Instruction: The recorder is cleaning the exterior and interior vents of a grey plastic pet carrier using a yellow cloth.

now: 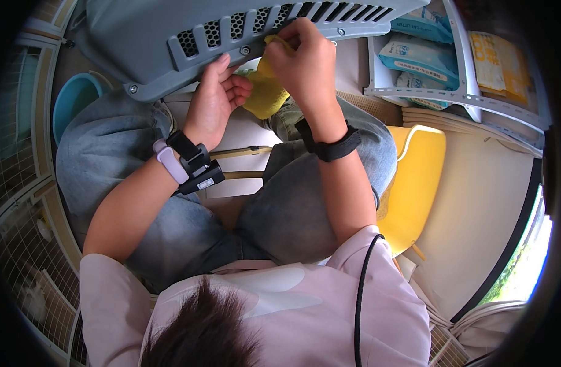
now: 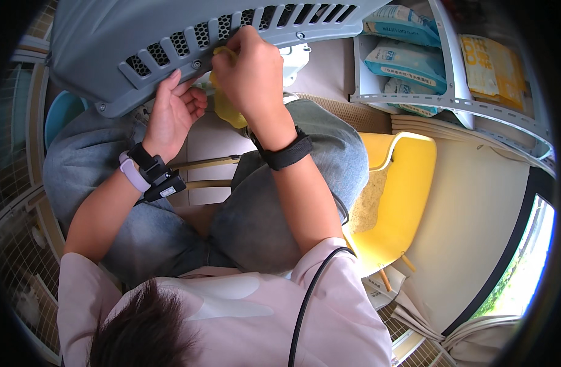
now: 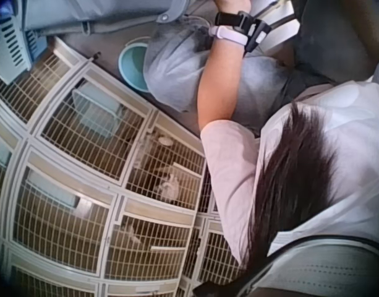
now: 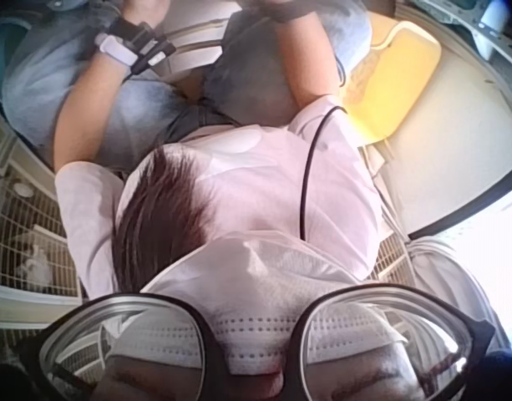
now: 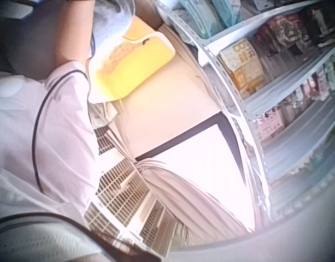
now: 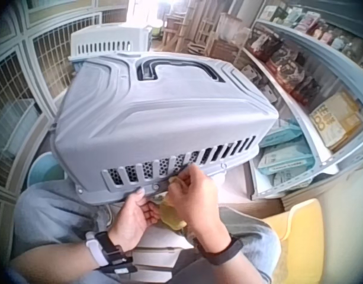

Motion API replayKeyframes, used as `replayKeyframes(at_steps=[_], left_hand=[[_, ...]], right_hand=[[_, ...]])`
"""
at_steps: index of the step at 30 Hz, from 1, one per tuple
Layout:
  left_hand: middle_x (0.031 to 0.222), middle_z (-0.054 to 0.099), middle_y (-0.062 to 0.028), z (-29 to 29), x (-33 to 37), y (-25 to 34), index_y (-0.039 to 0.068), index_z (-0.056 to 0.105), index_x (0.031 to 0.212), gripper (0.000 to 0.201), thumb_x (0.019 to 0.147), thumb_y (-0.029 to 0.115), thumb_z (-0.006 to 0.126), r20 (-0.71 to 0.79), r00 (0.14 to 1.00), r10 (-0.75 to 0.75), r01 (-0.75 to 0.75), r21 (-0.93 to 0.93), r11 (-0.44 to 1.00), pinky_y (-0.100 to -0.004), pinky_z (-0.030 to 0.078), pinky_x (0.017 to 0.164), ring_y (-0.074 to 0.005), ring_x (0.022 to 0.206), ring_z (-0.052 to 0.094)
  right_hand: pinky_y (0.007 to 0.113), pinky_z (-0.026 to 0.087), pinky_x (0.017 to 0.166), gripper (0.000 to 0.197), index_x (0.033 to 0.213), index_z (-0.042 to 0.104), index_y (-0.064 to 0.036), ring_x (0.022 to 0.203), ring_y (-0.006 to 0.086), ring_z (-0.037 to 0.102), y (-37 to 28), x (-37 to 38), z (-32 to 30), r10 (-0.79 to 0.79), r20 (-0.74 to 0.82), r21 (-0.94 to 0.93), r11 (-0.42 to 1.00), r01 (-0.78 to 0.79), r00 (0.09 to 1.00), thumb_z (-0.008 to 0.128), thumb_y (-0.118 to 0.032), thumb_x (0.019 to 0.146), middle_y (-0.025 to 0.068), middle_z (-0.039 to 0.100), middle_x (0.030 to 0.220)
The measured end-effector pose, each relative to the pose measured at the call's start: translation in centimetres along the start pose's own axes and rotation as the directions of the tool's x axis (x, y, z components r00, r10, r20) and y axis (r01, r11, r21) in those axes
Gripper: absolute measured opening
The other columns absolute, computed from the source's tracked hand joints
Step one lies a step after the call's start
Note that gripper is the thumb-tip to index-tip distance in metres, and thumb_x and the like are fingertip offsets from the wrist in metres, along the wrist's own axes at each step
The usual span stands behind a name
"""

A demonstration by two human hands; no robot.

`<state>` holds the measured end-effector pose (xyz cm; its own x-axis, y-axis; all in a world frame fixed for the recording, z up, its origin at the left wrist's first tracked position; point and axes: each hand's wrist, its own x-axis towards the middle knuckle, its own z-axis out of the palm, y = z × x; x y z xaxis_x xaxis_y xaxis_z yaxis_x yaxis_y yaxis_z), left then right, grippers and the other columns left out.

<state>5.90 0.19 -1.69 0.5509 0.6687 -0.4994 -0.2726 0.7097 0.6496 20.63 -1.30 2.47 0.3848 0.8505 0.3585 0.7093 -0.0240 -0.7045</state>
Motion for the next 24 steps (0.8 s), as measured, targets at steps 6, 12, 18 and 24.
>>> replayKeyframes(at_steps=[6, 12, 18, 24], left_hand=[[0.079, 0.055, -0.0017, -0.4, 0.3, 0.0, 0.004, 0.054, 0.107, 0.057, 0.083, 0.055, 0.047, 0.033, 0.999, 0.016, -0.016, 0.01, 1.0, -0.0243, 0.037, 0.075, -0.0109, 0.077, 0.049], [0.081, 0.054, -0.0024, -0.2, 0.2, 0.1, 0.001, 0.053, 0.111, 0.061, 0.082, 0.055, 0.047, 0.017, 1.0, 0.011, -0.011, 0.017, 1.0, -0.0241, 0.036, 0.074, -0.011, 0.078, 0.047], [0.08, 0.054, -0.002, -0.6, 0.2, 0.1, -0.001, 0.05, 0.118, 0.066, 0.082, 0.054, 0.047, 0.034, 0.999, 0.021, -0.022, 0.018, 1.0, -0.0238, 0.036, 0.074, -0.0108, 0.077, 0.047], [0.08, 0.054, -0.0021, -0.2, 0.1, 0.3, -0.002, 0.049, 0.12, 0.068, 0.082, 0.054, 0.047, 0.029, 0.999, 0.016, -0.017, 0.018, 1.0, -0.0237, 0.036, 0.074, -0.0106, 0.077, 0.047]], right_hand=[[0.036, 0.049, 0.056, 0.016, 0.074, 0.059, 0.0024, 0.057, 0.0308, 0.062, 0.4, 0.6, -0.7, 0.072, -0.019, -0.046, 0.996, -0.073, 0.997, 0.064, -0.011, 0.066, 0.0176, 0.061, 0.063], [0.036, 0.05, 0.058, 0.016, 0.072, 0.06, 0.0017, 0.058, 0.031, 0.062, 1.4, 1.2, -1.7, 0.078, -0.08, -0.141, 0.986, -0.089, 0.994, 0.064, -0.012, 0.065, 0.0168, 0.062, 0.063], [0.039, 0.051, 0.062, 0.015, 0.073, 0.06, 0.0009, 0.063, 0.0347, 0.062, 2.2, 1.8, -2.3, 0.072, -0.132, -0.24, 0.965, -0.102, 0.989, 0.062, -0.013, 0.066, 0.0182, 0.062, 0.065], [0.04, 0.051, 0.063, 0.015, 0.072, 0.06, -0.0003, 0.065, 0.0358, 0.062, 3.7, 2.6, -3.5, 0.029, -0.231, -0.395, 0.911, -0.121, 0.972, 0.061, -0.014, 0.067, 0.0182, 0.062, 0.065]])
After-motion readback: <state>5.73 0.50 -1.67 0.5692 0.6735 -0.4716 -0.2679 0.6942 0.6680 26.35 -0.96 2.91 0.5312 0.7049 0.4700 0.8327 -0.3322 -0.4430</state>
